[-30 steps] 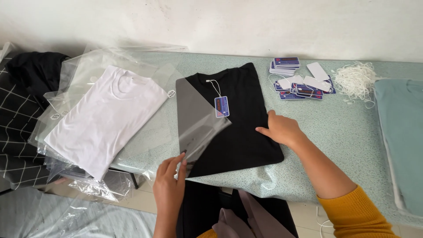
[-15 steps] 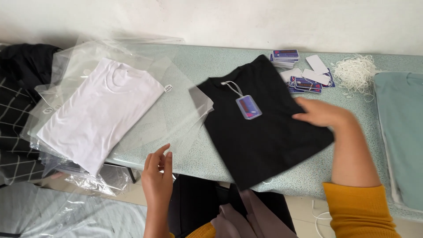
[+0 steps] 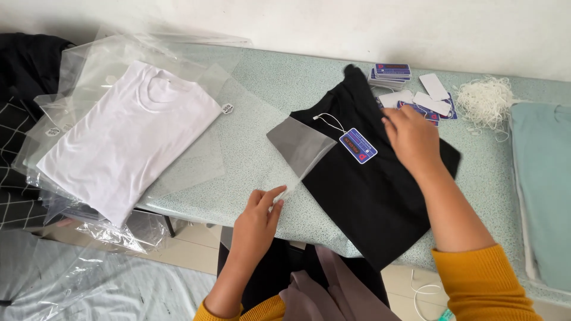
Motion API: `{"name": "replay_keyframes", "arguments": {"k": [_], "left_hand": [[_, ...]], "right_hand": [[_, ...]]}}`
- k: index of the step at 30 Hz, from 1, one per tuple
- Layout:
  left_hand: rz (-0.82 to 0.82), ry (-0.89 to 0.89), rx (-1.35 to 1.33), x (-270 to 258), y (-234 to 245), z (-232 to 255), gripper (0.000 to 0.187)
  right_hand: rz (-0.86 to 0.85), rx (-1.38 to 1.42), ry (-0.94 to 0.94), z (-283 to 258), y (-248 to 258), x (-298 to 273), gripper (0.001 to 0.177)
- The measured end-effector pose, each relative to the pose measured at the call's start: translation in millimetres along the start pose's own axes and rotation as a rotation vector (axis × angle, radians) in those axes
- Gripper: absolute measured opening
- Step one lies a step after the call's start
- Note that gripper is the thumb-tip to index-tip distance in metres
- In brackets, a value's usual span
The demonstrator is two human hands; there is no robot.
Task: Folding a t-shirt, attaching a brand tag, and placing it into a plastic bag for shipping or retail.
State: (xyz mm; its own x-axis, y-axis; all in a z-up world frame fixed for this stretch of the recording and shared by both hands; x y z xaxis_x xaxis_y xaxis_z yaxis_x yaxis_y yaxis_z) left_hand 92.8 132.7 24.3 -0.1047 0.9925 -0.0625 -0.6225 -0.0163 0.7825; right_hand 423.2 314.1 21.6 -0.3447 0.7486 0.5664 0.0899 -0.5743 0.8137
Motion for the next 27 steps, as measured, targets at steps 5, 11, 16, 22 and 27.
{"name": "replay_keyframes", "arguments": {"k": [5, 11, 16, 22, 27], "left_hand": [[0.082, -0.034, -0.134, 20, 21, -4, 0.027], [0.270, -0.060, -0.436, 26, 41, -18, 0.031], [0.315, -0.106, -0.418, 22, 33, -18, 0.029], [0.186, -0.145, -0.280, 32, 6, 4, 0.029], [0.001, -0.194, -0.085, 44, -7, 24, 0.035]], "right_hand": [[0.199, 0.027, 0.257, -89, 23, -13, 0.018], [0.111, 0.004, 0.514, -167, 43, -30, 0.050], [-0.067, 0.139, 0.463, -182, 33, -34, 0.035], [-0.214, 0.187, 0.247, -174, -5, -42, 0.066], [-0.281, 0.382, -0.082, -95, -11, -13, 0.044]]}}
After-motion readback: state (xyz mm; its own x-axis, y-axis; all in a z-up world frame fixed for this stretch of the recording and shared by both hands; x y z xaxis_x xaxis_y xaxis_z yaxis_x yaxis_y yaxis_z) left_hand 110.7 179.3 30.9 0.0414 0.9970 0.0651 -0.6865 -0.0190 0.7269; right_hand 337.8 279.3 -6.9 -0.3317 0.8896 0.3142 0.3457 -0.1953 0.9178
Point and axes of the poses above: each hand's wrist, its own x-axis towards the middle knuckle, its own y-axis out of the back of the hand, z = x × y, the point moved 8 cm from there along x, towards the middle knuckle, and after that the axes turned 4 degrees about y, right-handed, at the moved point
